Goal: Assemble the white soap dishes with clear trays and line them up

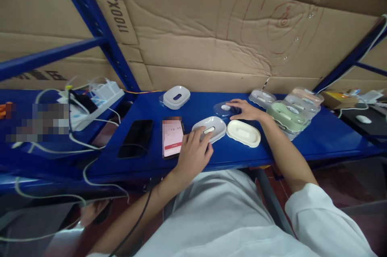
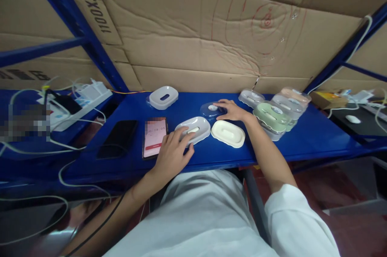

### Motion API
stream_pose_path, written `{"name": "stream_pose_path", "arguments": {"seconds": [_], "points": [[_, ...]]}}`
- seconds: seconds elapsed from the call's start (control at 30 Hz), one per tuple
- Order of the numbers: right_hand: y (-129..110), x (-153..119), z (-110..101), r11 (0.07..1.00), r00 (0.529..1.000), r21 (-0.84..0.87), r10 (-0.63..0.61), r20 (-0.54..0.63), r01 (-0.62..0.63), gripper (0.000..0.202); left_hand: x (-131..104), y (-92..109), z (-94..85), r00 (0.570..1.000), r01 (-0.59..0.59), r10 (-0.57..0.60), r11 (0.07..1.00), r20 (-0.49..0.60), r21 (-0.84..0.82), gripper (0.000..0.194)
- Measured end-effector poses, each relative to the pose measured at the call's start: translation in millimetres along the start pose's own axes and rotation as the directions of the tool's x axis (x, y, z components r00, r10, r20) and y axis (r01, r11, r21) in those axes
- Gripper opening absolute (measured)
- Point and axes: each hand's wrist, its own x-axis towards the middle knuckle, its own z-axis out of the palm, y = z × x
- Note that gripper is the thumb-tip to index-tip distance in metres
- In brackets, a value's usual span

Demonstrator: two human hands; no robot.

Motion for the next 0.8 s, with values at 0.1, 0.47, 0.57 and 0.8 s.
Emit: {"name": "stream_pose_path", "arguments": {"seconds": [0.1,0.47,0.57,0.8], "points": [[-5,0,4,0.998,0.993,0.049,0.054,-0.100,-0.049,0.072,0,0,0.6,1.000,0.001,-0.001,1.000,-0.017,0.003,0.023],[-63,-4,4,0.947,0.994,0.308,-0.076,-0.072,0.095,0.052,1,4,-3.1,0.996,0.040,-0.029,0.990,-0.080,0.133,0.027],[-87,-11,6,0.909,0.985,0.391,-0.168,0.026,0.145,0.053,1,4,-2.9,0.993,0.066,-0.053,0.990,-0.108,0.126,0.040],[-105,-17,8,0.934,0.949,0.206,-0.310,0.057,0.293,0.058,-1,-2,5.8,0.997,0.062,-0.063,0.998,-0.037,-0.020,0.048]]}}
